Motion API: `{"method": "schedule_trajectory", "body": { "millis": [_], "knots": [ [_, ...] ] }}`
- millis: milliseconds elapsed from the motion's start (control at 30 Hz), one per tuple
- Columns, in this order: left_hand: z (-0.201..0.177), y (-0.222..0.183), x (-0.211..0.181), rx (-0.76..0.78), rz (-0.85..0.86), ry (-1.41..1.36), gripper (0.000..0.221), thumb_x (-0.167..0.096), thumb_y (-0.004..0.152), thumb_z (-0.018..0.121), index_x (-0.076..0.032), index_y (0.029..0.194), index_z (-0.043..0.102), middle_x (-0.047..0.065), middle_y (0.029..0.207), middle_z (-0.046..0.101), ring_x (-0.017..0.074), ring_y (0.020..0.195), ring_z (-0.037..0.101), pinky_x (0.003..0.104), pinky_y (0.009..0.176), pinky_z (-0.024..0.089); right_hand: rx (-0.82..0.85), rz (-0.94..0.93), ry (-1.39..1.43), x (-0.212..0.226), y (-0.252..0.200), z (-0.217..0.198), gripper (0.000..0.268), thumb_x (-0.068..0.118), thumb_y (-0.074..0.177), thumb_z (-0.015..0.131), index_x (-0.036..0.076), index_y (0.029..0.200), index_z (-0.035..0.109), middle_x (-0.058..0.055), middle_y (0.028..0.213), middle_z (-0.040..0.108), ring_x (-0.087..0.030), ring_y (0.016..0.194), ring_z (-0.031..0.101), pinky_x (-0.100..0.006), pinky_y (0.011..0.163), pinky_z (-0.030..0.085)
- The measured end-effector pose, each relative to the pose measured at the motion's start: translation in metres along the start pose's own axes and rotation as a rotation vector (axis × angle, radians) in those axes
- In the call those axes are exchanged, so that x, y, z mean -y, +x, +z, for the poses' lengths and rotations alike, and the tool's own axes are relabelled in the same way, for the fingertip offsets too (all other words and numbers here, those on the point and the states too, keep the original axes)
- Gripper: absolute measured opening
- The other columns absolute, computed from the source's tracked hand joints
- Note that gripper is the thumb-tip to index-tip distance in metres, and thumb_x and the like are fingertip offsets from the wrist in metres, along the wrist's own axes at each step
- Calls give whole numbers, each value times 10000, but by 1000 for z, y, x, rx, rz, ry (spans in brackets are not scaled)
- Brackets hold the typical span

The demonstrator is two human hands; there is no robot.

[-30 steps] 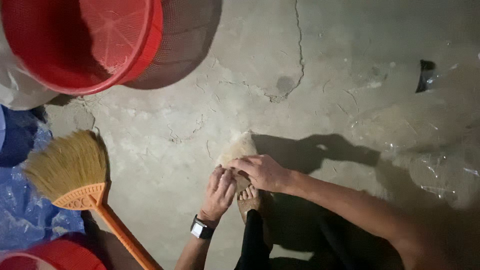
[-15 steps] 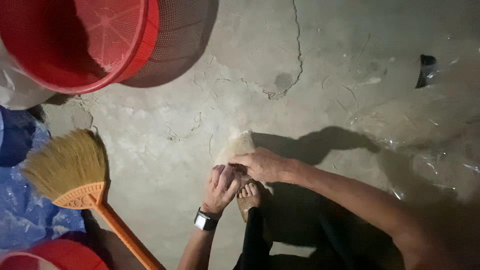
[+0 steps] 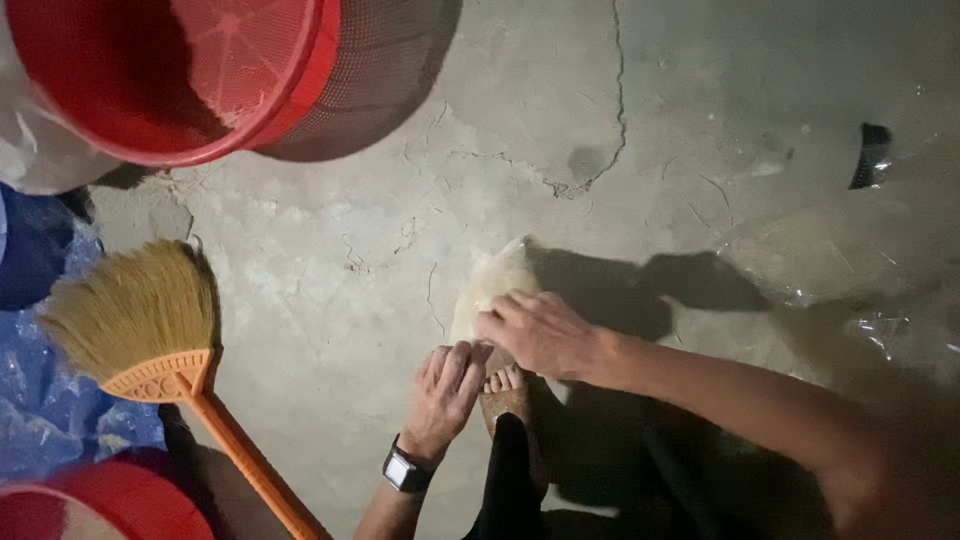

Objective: The person packages noodles into plastic bags by hand while sitting on the floor, occasionally reaching for more bags from a pile.

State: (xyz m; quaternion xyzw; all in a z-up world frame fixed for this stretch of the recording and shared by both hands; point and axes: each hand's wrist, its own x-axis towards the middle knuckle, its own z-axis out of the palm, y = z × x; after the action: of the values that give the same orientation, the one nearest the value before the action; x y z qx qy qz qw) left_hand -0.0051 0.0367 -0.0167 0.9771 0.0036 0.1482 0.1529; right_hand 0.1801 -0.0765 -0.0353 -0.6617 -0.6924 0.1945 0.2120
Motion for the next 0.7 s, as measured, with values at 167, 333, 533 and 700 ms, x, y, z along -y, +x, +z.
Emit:
{"method": "schedule_trajectory", "body": {
  "millis": [167, 333, 533, 700],
  "knots": [
    [13, 1, -4, 70, -26, -141, 251, -65, 1072, 404, -25, 1162, 635, 114, 1019, 603, 269, 765, 537, 366, 609, 443, 150, 295, 114, -29, -10, 25, 515, 556, 1048, 470, 63, 1046, 618, -84, 797, 673, -208, 602, 656, -348, 448, 597],
    [27, 1, -8, 25, -55, -220, 197, -62, 1071, 447, -20, 1142, 626, 132, 1037, 589, 287, 788, 550, 391, 642, 470, 17, 302, 72, -43, -30, 21, 178, 29, 992, 459, 78, 826, 501, -8, 601, 448, -154, 459, 413, -344, 346, 368],
    [31, -19, -21, 79, -196, -306, 388, 125, 876, 675, -63, 1199, 570, 145, 1153, 547, 282, 870, 575, 355, 614, 507, -161, 35, 257, -7, -36, -23, 131, 60, 1046, 512, 23, 930, 560, -70, 900, 540, -86, 567, 463, -177, 410, 449],
    [27, -8, -46, -52, -1202, -1675, 96, -102, 906, 654, -10, 934, 647, 97, 900, 602, 194, 799, 543, 312, 717, 428, -294, 55, 746, 0, -36, -30, 103, 43, 1049, 472, 9, 1086, 562, -114, 992, 567, -238, 882, 586, -323, 830, 517]
  ]
}}
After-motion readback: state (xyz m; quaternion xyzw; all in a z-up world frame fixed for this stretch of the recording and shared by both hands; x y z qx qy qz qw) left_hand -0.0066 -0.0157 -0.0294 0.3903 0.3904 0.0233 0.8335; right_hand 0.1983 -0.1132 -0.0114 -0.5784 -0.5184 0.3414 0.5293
